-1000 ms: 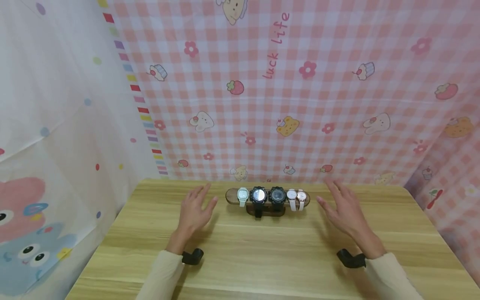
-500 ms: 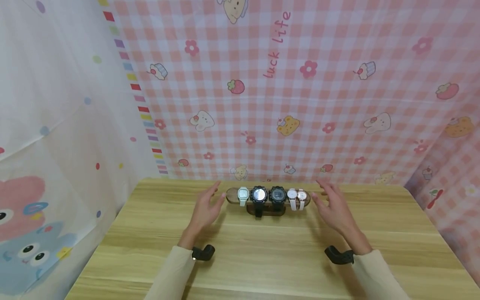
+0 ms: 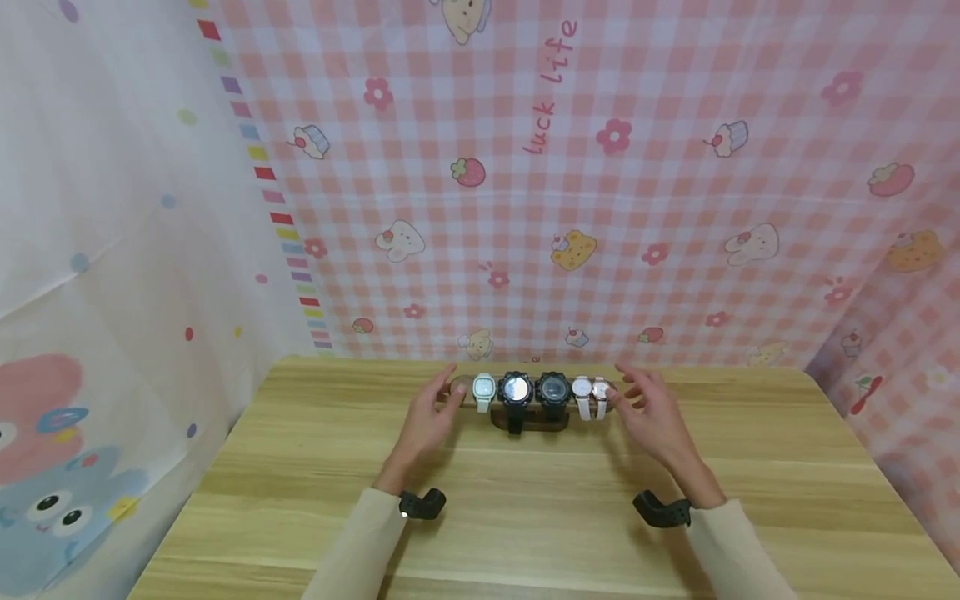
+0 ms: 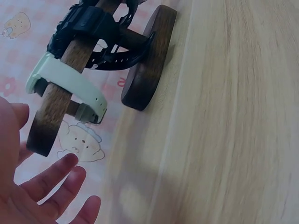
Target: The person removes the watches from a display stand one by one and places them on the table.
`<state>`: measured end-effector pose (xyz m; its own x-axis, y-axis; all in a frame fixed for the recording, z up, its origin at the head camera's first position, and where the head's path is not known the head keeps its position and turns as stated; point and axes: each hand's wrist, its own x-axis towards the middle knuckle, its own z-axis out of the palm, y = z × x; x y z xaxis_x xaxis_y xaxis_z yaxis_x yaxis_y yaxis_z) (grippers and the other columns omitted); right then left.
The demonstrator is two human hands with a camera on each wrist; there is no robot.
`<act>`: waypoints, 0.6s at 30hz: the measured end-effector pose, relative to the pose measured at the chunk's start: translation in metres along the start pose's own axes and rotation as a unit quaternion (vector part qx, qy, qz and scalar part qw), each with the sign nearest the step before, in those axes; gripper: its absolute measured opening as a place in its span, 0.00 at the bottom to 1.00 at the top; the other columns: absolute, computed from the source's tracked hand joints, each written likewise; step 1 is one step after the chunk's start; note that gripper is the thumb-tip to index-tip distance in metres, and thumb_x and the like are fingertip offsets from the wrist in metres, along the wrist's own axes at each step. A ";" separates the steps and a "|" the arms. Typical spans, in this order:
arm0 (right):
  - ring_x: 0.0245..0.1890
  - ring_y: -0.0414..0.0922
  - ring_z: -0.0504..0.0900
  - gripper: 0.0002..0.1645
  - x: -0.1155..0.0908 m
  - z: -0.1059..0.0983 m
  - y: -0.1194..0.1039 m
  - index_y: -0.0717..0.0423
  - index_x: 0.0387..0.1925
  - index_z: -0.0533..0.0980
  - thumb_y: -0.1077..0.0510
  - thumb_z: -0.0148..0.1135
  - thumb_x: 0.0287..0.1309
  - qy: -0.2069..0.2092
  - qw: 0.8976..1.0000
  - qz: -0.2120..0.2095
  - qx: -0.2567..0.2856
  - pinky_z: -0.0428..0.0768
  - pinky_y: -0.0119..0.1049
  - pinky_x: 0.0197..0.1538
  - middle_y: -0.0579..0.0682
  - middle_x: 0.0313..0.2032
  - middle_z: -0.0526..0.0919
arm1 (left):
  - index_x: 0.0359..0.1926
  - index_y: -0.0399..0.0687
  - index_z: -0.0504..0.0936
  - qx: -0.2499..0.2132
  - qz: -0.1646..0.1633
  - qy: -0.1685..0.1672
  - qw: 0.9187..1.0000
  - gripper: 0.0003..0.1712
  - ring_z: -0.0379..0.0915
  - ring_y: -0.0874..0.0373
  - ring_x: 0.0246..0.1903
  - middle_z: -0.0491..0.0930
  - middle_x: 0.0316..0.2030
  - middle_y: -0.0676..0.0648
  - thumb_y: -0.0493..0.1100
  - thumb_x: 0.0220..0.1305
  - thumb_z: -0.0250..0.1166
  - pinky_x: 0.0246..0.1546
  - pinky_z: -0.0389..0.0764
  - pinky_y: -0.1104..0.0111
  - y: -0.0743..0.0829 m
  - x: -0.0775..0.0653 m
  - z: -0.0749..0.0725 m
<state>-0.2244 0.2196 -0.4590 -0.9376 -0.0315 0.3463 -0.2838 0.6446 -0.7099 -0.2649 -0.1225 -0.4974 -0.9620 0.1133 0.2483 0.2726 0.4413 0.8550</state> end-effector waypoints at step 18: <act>0.37 0.51 0.79 0.28 0.003 0.010 -0.001 0.67 0.62 0.72 0.62 0.65 0.62 -0.020 1.000 0.023 0.000 0.78 0.38 0.39 0.64 0.48 0.74 | 0.72 0.54 0.67 -0.068 -0.032 0.007 0.997 0.26 0.71 0.53 0.43 0.76 0.47 0.44 0.49 0.76 0.54 0.50 0.74 0.59 0.002 0.000 0.014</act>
<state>-0.2294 0.2116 -0.4633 -0.9568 -0.0320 0.2888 -0.2404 0.6455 -0.7249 -0.2645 -0.1088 -0.5017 -0.9777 0.0759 0.1960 0.2100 0.3225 0.9230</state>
